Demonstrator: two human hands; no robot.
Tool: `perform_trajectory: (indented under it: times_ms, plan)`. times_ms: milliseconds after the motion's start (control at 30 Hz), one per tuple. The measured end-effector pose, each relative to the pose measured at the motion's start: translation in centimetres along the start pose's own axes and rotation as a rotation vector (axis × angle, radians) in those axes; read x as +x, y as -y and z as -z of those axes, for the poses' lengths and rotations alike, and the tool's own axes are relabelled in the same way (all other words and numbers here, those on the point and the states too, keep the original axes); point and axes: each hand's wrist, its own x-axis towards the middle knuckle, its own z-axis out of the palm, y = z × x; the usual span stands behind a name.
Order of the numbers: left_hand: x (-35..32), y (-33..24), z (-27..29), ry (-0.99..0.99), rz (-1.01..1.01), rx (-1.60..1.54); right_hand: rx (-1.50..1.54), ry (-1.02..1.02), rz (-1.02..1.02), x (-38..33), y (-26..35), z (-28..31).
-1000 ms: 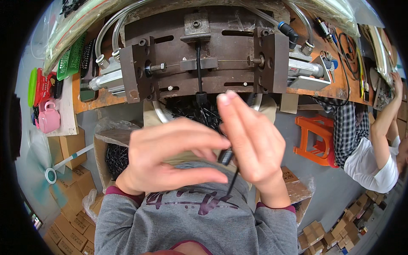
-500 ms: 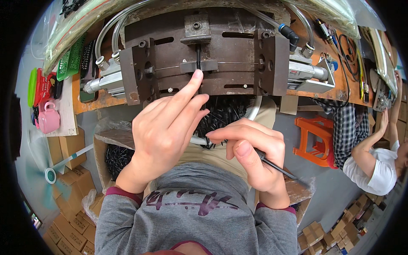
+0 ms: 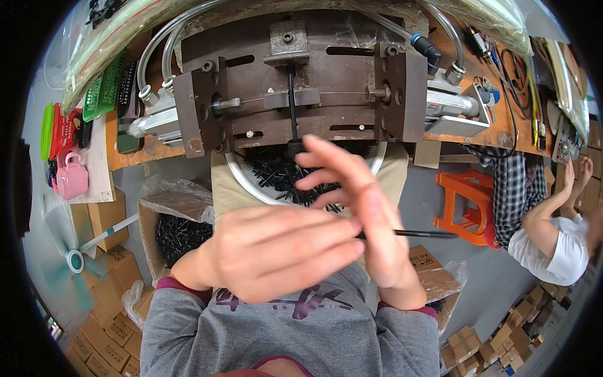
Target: The recorder is using a specialized clamping fixture or press to assemble black plastic components.
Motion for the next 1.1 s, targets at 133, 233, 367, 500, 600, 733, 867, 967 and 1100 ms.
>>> perform_trajectory:
  times_ms: [133, 233, 367, 500, 600, 733, 867, 967, 1100]
  plan:
    - [-0.4, 0.0, 0.0, -0.014, 0.027, -0.021, 0.207, 0.139, -0.100, 0.5, 0.2, -1.1]
    - [-0.2, -0.1, 0.2, 0.000, 0.025, 0.022, 0.261, 0.207, -0.113, 0.8, 0.0, -1.1]
    - [-0.5, 0.4, 0.6, -0.058, 0.080, 0.018, 0.230, 0.185, -0.047, 0.6, 0.2, -1.1]
    - [-0.4, 1.0, 1.4, -0.070, 0.317, 0.202, -0.084, -0.091, 0.126, 0.2, 0.0, 0.1]
    - [-0.7, 2.3, 0.4, -0.033, 0.305, 0.323, -0.149, -0.199, 0.155, -0.6, 0.0, 0.7]
    - [-0.4, 2.6, 0.0, 0.034, 0.369, 0.437, -0.189, -0.178, 0.194, -1.5, -1.2, 1.5]
    - [0.0, 2.9, -0.1, 0.016, 0.401, 0.458, -0.474, -0.139, 0.289, -1.6, -2.7, 2.6]
    - [0.1, 2.9, 0.0, 0.048, 0.402, 0.476, -0.824, -0.136, 0.405, -1.6, -6.1, 3.5]
    - [-0.9, 3.5, -0.3, -0.044, 0.294, 0.407, -1.405, 0.235, 0.617, -2.0, -12.0, 7.0]
